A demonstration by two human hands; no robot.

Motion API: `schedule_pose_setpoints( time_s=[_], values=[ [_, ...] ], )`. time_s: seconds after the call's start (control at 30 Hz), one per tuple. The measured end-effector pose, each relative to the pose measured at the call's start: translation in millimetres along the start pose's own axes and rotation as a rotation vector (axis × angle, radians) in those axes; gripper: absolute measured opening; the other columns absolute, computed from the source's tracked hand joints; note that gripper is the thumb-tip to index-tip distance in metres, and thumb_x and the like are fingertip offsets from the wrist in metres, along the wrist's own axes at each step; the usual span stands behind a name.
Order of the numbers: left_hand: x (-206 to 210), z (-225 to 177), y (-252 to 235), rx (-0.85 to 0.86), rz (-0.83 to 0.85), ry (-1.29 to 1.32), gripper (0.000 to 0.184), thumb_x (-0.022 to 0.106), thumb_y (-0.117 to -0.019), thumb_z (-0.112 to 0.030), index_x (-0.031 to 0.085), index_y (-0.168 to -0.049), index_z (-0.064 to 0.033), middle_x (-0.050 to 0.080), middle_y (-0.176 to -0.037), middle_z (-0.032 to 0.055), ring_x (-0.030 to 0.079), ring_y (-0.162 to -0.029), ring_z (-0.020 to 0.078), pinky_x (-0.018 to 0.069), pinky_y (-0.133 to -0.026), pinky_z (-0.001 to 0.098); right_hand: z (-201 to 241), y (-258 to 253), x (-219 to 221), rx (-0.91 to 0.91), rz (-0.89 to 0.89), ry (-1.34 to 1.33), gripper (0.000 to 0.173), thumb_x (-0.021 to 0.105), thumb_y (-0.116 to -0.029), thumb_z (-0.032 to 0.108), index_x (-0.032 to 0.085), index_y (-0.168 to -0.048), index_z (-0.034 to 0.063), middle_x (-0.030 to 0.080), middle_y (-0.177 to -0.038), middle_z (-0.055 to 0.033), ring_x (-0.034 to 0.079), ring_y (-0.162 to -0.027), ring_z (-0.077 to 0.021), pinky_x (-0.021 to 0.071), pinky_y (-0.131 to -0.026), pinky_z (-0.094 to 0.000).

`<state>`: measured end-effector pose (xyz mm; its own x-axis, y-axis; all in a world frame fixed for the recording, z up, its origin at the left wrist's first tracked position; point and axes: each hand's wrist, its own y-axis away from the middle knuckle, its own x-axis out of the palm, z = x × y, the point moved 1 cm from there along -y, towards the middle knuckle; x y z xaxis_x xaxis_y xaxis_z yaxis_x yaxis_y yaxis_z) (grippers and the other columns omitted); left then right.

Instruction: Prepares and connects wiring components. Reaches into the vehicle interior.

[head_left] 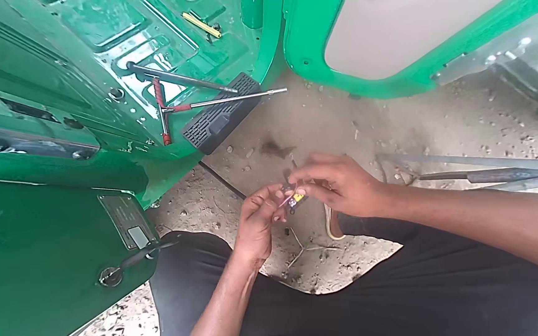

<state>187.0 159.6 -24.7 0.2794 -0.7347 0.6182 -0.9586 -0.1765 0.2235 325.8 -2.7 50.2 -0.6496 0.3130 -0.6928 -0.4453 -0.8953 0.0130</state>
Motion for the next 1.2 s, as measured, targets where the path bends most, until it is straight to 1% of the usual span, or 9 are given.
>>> schedule_pose_setpoints(
  time_s=[0.23, 0.4, 0.57, 0.67, 0.8, 0.9, 1.0, 1.1, 1.2],
  values=[
    [-6, -3, 2, -0.055, 0.103, 0.223, 0.021, 0.058, -0.1013, -0.016, 0.071, -0.106, 0.0001, 0.061, -0.078, 0.0038, 0.056, -0.063, 0.009, 0.0535, -0.065, 0.0273, -3, 1, 2, -0.076, -0.046, -0.096, 0.022, 0.072, -0.0963, 0.015, 0.076, -0.118, 0.0153, 0.069, -0.099, 0.0022, 0.066, -0.086, -0.0037, 0.0601, -0.074, -0.0206],
    [-10, -3, 2, -0.067, 0.133, 0.257, 0.02, 0.058, -0.1009, -0.016, 0.07, -0.104, -0.0009, 0.061, -0.077, 0.0023, 0.056, -0.063, 0.0087, 0.0537, -0.066, 0.0278, -4, 1, 4, -0.091, -0.052, -0.093, 0.021, 0.073, -0.0964, 0.017, 0.077, -0.116, 0.0147, 0.069, -0.095, 0.0031, 0.066, -0.084, -0.003, 0.0593, -0.074, -0.02],
    [-10, -5, 1, -0.082, 0.137, 0.246, 0.022, 0.058, -0.1012, -0.016, 0.071, -0.106, 0.0005, 0.061, -0.076, 0.0024, 0.056, -0.062, 0.0085, 0.0534, -0.065, 0.0276, -12, 2, 7, -0.062, -0.042, -0.125, 0.018, 0.073, -0.0973, 0.019, 0.077, -0.114, 0.0126, 0.07, -0.098, 0.0028, 0.067, -0.085, -0.0029, 0.0606, -0.076, -0.0203],
    [-11, -4, 0, -0.096, 0.139, 0.232, 0.022, 0.059, -0.101, -0.016, 0.071, -0.108, 0.0016, 0.063, -0.079, 0.0038, 0.056, -0.063, 0.0077, 0.053, -0.064, 0.0261, -14, 1, 8, -0.023, 0.01, -0.119, 0.024, 0.072, -0.0981, 0.027, 0.076, -0.119, 0.0151, 0.067, -0.098, 0.0024, 0.064, -0.084, -0.0027, 0.0585, -0.072, -0.0193],
    [-7, 2, -1, -0.13, 0.162, 0.188, 0.022, 0.059, -0.1007, -0.015, 0.071, -0.109, 0.0013, 0.064, -0.084, 0.0048, 0.055, -0.064, 0.0071, 0.0512, -0.063, 0.0242, -12, 2, 10, 0.041, 0.068, -0.082, 0.032, 0.069, -0.0981, 0.045, 0.078, -0.112, 0.0178, 0.062, -0.088, 0.005, 0.059, -0.078, -0.0011, 0.0523, -0.067, -0.0192],
    [-4, 2, -2, -0.093, 0.18, 0.109, 0.023, 0.059, -0.1016, -0.016, 0.071, -0.111, 0.0018, 0.065, -0.085, 0.0052, 0.056, -0.065, 0.0071, 0.0506, -0.063, 0.0242, -9, 0, 8, 0.053, 0.023, -0.166, 0.021, 0.076, -0.0943, 0.032, 0.081, -0.102, 0.0129, 0.064, -0.08, 0.0049, 0.058, -0.071, -0.0005, 0.0501, -0.062, -0.0164],
    [0, 0, 0, -0.02, 0.172, -0.007, 0.023, 0.056, -0.1036, -0.015, 0.07, -0.11, 0.0019, 0.063, -0.082, 0.0035, 0.055, -0.066, 0.0072, 0.0499, -0.064, 0.025, 1, -6, -1, 0.071, -0.016, -0.192, 0.008, 0.081, -0.0875, 0.018, 0.08, -0.085, 0.0104, 0.066, -0.074, 0.0039, 0.058, -0.065, -0.001, 0.0491, -0.057, -0.0162],
    [0, 1, 2, 0.036, 0.143, -0.148, 0.022, 0.054, -0.1041, -0.012, 0.069, -0.109, 0.0028, 0.063, -0.081, 0.0049, 0.055, -0.065, 0.0092, 0.0506, -0.063, 0.0268, 0, -8, -4, 0.085, 0.066, -0.169, 0.014, 0.078, -0.0912, 0.02, 0.076, -0.081, 0.0104, 0.064, -0.072, 0.0043, 0.058, -0.063, -0.0015, 0.0488, -0.055, -0.0172],
    [-1, 3, 3, 0.104, 0.1, -0.381, 0.022, 0.057, -0.1038, -0.012, 0.072, -0.111, 0.0024, 0.068, -0.084, 0.0081, 0.058, -0.066, 0.0125, 0.0514, -0.062, 0.0282, -4, -9, -7, 0.224, 0.209, -0.271, 0.018, 0.071, -0.0967, 0.017, 0.071, -0.081, 0.0085, 0.061, -0.067, 0.0014, 0.056, -0.057, -0.0057, 0.0466, -0.051, -0.0213]
  ],
)
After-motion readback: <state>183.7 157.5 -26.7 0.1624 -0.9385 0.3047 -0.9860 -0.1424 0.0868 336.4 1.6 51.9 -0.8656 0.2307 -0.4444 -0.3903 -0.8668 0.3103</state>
